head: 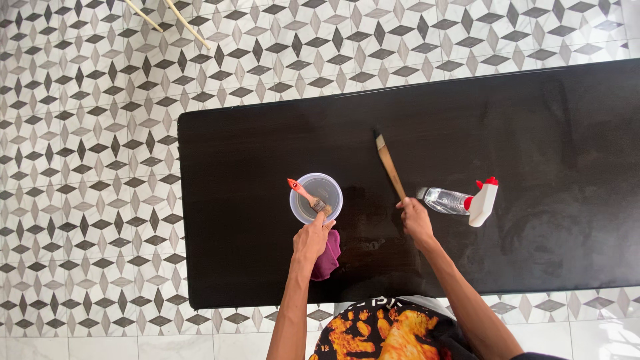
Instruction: The person applies liquid from a spray bottle onto a dark tabletop using a brush, then wipes the surface with a purple cloth. The person moves the spray bottle and container aside and continues wiping the tabletop until the surface appears clean and shiny.
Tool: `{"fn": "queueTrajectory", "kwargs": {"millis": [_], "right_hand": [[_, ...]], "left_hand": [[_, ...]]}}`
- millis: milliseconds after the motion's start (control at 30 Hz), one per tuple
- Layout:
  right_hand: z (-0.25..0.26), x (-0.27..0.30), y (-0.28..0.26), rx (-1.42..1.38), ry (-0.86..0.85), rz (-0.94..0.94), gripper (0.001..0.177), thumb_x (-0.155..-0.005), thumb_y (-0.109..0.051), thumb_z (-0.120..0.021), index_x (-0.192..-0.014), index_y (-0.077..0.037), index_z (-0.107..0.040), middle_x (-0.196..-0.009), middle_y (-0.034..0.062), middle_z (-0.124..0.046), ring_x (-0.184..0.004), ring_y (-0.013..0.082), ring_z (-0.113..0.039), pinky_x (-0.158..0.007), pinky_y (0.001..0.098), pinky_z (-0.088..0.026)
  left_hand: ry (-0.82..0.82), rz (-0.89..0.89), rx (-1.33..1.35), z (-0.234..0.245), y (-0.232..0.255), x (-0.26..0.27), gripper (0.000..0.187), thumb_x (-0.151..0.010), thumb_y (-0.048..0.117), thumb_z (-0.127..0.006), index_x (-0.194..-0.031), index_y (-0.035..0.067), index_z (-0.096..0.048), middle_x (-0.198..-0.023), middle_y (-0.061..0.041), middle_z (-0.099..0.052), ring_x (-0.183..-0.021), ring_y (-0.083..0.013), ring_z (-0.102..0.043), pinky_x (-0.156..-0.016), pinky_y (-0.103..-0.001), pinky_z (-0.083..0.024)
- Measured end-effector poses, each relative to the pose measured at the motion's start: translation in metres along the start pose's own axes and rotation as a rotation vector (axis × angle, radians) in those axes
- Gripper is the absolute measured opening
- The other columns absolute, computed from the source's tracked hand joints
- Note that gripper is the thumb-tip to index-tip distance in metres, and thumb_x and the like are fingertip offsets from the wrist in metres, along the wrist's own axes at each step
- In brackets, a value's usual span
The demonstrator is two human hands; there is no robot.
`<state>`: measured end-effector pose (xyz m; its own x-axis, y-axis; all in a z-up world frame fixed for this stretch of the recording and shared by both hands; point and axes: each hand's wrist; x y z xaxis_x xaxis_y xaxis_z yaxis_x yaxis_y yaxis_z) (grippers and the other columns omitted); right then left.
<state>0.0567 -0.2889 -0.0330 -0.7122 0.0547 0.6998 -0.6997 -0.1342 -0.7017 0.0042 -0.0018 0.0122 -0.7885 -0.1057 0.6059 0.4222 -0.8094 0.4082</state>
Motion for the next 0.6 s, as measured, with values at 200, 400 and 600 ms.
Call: {"fn": "queueTrajectory", "kwargs": {"millis": [200,400,600], "right_hand": [[0.016,0.023,0.017,0.15,-0.217,-0.038,0.036,-0.107,-0.037,-0.049,-0.092,-0.008,-0.066,-0.062,-0.0044,-0.04,-0.048,0.0066,-0.033,-0.042,0.025,-0.03],[0.011,0.0,0.006,0.068,0.036,0.073,0.034,-0.107,-0.035,-0.047,-0.095,-0.009,-0.065,-0.064,-0.0059,-0.046,-0.051,0.0059,-0.04,-0.042,0.0256,-0.035],[-0.017,-0.001,-0.001,0.384,-0.151,0.2,0.037,-0.107,-0.034,-0.049,-0.091,-0.007,-0.069,-0.064,-0.002,-0.049,-0.053,0.0083,-0.042,-0.046,0.0271,-0.036]], "left_hand": [[0.019,0.02,-0.03,-0.009,-0.002,0.003,0.047,-0.103,0.053,-0.043,-0.132,0.019,-0.055,-0.094,-0.021,-0.074,-0.092,-0.0424,-0.073,-0.077,-0.055,-0.057],[0.056,0.018,-0.053,-0.015,-0.001,0.009,0.044,-0.105,0.052,-0.043,-0.126,0.016,-0.057,-0.093,-0.021,-0.075,-0.091,-0.0426,-0.072,-0.077,-0.055,-0.057],[0.148,-0.013,-0.054,-0.021,-0.004,0.018,0.042,-0.104,0.049,-0.045,-0.132,0.02,-0.057,-0.087,-0.02,-0.075,-0.087,-0.0426,-0.073,-0.075,-0.056,-0.057]]}}
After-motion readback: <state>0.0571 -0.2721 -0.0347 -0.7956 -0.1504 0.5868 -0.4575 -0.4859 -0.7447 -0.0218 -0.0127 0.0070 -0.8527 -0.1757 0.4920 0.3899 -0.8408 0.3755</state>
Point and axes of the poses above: each hand's wrist, its own x-axis away from the middle knuckle, its own z-axis out of the back of the hand, y = z × x
